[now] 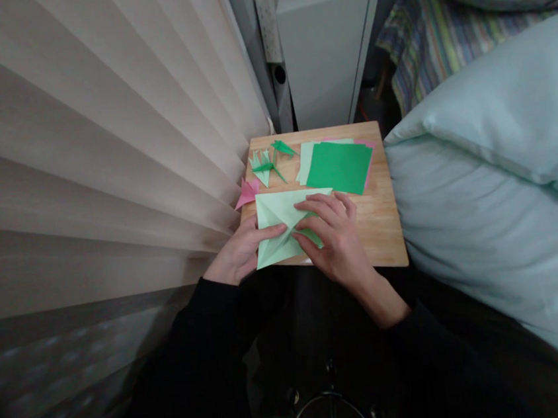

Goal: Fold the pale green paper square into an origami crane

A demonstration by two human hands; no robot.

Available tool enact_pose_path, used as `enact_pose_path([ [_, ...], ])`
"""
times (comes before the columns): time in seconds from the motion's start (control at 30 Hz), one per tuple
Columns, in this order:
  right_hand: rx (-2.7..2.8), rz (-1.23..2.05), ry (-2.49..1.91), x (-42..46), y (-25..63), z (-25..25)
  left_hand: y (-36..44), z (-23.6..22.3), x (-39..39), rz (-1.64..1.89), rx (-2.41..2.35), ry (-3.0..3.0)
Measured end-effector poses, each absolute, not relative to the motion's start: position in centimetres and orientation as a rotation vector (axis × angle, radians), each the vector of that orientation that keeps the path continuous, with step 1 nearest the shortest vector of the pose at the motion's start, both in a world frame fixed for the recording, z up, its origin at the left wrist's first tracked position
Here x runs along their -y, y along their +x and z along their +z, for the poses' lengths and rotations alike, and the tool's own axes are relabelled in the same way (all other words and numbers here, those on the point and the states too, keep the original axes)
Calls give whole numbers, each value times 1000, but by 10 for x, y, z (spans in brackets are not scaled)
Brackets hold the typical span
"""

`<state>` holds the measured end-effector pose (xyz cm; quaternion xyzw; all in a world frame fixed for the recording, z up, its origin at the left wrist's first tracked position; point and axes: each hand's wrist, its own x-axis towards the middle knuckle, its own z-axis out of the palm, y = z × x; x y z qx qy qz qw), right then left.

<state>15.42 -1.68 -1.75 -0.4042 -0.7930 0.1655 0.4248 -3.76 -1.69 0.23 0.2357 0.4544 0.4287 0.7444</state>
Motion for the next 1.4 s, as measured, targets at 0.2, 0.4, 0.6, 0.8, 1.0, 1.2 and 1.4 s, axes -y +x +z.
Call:
enact_pose_path([
  [0.2,1960,489,-1025,18,153,-19,-40,-3,18,893,-926,555],
  [0.4,1999,486,-968,17,152,-20,-41,-6,18,848,-906,497],
  [0.6,1988,500,-965,17,153,-20,-40,-4,19,828,-874,471],
  [0.8,1987,539,-931,17,153,-18,-39,-2,18,817,-858,433],
  [1.0,1979,563,-925,18,153,-16,-40,-6,17,808,-781,387],
  [1.2,1978,539,-904,19,152,-13,-38,-3,18,793,-752,386],
  [1.4,1986,551,-957,19,152,-11,-38,-2,19,775,-756,371],
])
